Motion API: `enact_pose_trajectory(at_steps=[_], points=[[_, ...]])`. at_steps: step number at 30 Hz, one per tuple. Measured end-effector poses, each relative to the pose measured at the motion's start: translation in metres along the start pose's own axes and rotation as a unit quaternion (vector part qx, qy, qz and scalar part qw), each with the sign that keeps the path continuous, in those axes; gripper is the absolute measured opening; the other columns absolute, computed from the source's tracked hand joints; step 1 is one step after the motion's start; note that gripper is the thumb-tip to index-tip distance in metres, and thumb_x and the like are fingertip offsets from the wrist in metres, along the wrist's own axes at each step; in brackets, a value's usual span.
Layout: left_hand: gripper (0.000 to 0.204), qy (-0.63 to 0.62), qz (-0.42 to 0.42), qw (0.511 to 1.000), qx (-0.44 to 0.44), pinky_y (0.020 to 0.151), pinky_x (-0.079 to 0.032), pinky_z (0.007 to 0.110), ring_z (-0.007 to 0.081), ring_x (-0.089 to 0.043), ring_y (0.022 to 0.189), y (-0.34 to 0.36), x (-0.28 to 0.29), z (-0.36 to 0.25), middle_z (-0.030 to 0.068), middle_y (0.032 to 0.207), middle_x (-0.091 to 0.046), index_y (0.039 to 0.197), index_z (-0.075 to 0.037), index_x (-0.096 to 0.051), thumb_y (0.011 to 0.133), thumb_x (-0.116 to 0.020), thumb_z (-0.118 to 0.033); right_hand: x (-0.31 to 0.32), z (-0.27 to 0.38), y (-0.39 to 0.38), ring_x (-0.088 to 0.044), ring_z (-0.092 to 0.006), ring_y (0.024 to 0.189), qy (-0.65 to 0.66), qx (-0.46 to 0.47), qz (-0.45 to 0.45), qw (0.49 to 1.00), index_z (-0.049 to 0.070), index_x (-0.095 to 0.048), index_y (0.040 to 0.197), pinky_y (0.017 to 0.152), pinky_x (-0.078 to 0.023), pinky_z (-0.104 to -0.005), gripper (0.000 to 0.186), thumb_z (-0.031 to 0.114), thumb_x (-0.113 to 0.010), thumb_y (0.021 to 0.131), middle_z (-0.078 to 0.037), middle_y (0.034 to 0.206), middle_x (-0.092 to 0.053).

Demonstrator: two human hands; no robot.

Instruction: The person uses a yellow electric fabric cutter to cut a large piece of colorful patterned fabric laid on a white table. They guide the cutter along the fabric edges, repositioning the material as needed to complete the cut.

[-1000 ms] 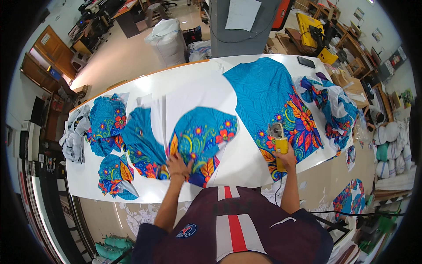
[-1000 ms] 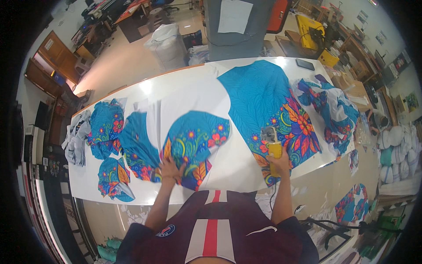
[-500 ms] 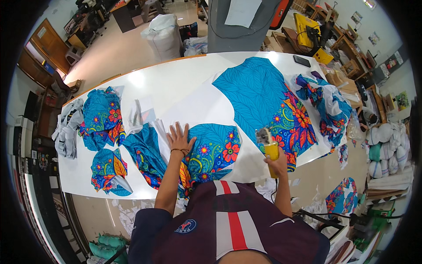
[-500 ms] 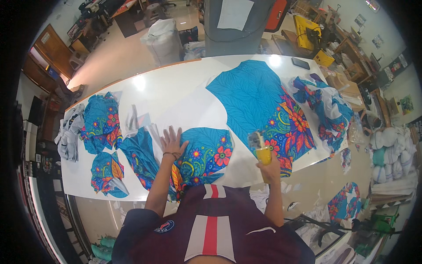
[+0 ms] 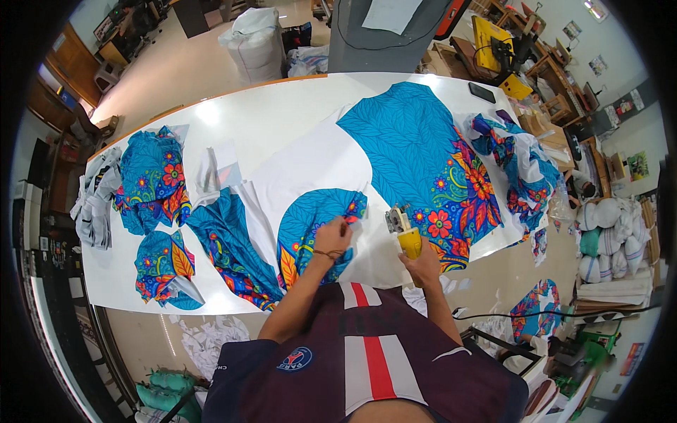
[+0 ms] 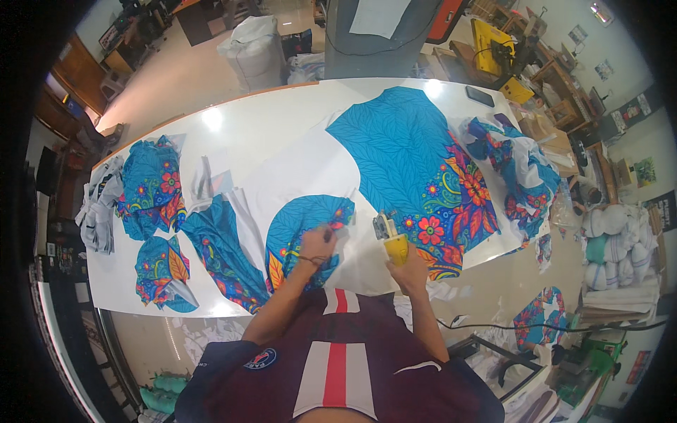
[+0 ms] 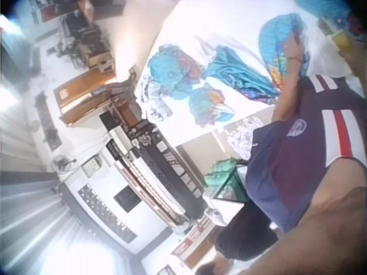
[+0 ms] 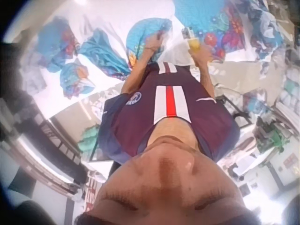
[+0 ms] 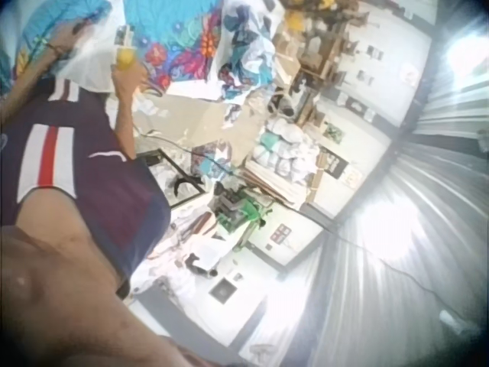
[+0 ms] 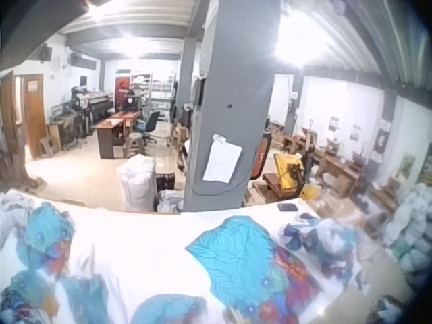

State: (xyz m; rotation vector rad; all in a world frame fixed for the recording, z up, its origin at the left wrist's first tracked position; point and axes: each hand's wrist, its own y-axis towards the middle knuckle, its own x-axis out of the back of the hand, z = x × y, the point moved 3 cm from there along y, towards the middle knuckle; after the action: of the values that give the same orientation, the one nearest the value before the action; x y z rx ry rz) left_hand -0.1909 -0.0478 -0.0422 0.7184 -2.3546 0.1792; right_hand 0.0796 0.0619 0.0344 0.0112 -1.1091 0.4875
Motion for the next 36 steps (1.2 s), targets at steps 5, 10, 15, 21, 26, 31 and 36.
enact_pose_trajectory(at_steps=[5, 10, 15, 21, 26, 31, 36], points=[[0.014, -0.003, -0.095, 0.994, -0.050, 0.070, -0.056, 0.046, 0.0341, -0.068, 0.081, 0.003, 0.042, 0.008, 0.0126, 0.086, -0.067, 0.087, -0.007, -0.066, 0.083, -0.074, -0.018, -0.003, 0.034, 0.012, -0.072, -0.0460, 0.092, -0.013, 0.008, 0.019, 1.000, 0.006, -0.047, 0.135, 0.081, -0.055, -0.0554, 0.071, 0.045, -0.075, 0.083, -0.025, 0.101, -0.073], [0.014, 0.006, -0.116, 0.986, -0.118, 0.070, -0.054, 0.044, 0.0325, -0.064, 0.081, -0.003, 0.046, 0.013, 0.0112, 0.084, -0.064, 0.085, -0.007, -0.066, 0.082, -0.076, -0.018, -0.005, 0.082, 0.039, -0.070, -0.0503, 0.095, -0.021, -0.005, 0.043, 0.999, 0.002, -0.045, 0.131, 0.083, -0.055, -0.0580, 0.069, 0.044, -0.073, 0.084, -0.029, 0.103, -0.072], [0.017, -0.006, -0.097, 0.988, -0.117, 0.070, -0.052, 0.043, 0.0312, -0.062, 0.079, -0.004, 0.048, 0.014, 0.0100, 0.083, -0.062, 0.086, -0.006, -0.067, 0.083, -0.077, -0.019, -0.023, 0.091, 0.065, -0.069, -0.0528, 0.099, -0.011, -0.021, 0.038, 0.999, 0.001, -0.042, 0.134, 0.086, -0.055, -0.0588, 0.073, 0.045, -0.072, 0.084, -0.033, 0.107, -0.070], [0.016, -0.022, -0.108, 0.985, -0.129, 0.070, -0.052, 0.043, 0.0305, -0.061, 0.079, -0.004, 0.048, 0.017, 0.0093, 0.082, -0.061, 0.086, -0.006, -0.066, 0.084, -0.077, -0.018, -0.018, 0.112, 0.079, -0.070, -0.0516, 0.102, -0.040, -0.042, 0.056, 0.997, 0.000, -0.042, 0.131, 0.088, -0.055, -0.0578, 0.071, 0.045, -0.072, 0.085, -0.032, 0.108, -0.070], [0.016, -0.023, -0.101, 0.987, -0.121, 0.071, -0.052, 0.043, 0.0307, -0.061, 0.079, -0.004, 0.048, 0.018, 0.0097, 0.082, -0.061, 0.086, -0.007, -0.066, 0.084, -0.077, -0.018, -0.018, 0.113, 0.086, -0.070, -0.0507, 0.103, -0.045, -0.045, 0.057, 0.996, -0.001, -0.043, 0.133, 0.088, -0.055, -0.0576, 0.073, 0.045, -0.072, 0.085, -0.032, 0.110, -0.071], [0.016, -0.018, -0.095, 0.988, -0.119, 0.072, -0.052, 0.043, 0.0314, -0.061, 0.080, -0.004, 0.048, 0.017, 0.0099, 0.083, -0.061, 0.086, -0.007, -0.067, 0.084, -0.078, -0.019, -0.019, 0.108, 0.096, -0.069, -0.0501, 0.106, -0.056, -0.047, 0.062, 0.995, 0.001, -0.042, 0.135, 0.089, -0.055, -0.0578, 0.076, 0.047, -0.073, 0.084, -0.031, 0.113, -0.070], [0.017, -0.027, -0.100, 0.987, -0.119, 0.072, -0.052, 0.043, 0.0316, -0.061, 0.080, -0.007, 0.047, 0.017, 0.0101, 0.083, -0.061, 0.085, -0.007, -0.067, 0.084, -0.078, -0.019, -0.018, 0.099, 0.110, -0.068, -0.0495, 0.110, -0.065, -0.048, 0.065, 0.995, 0.004, -0.042, 0.137, 0.091, -0.055, -0.0579, 0.079, 0.048, -0.075, 0.081, -0.030, 0.115, -0.069]])
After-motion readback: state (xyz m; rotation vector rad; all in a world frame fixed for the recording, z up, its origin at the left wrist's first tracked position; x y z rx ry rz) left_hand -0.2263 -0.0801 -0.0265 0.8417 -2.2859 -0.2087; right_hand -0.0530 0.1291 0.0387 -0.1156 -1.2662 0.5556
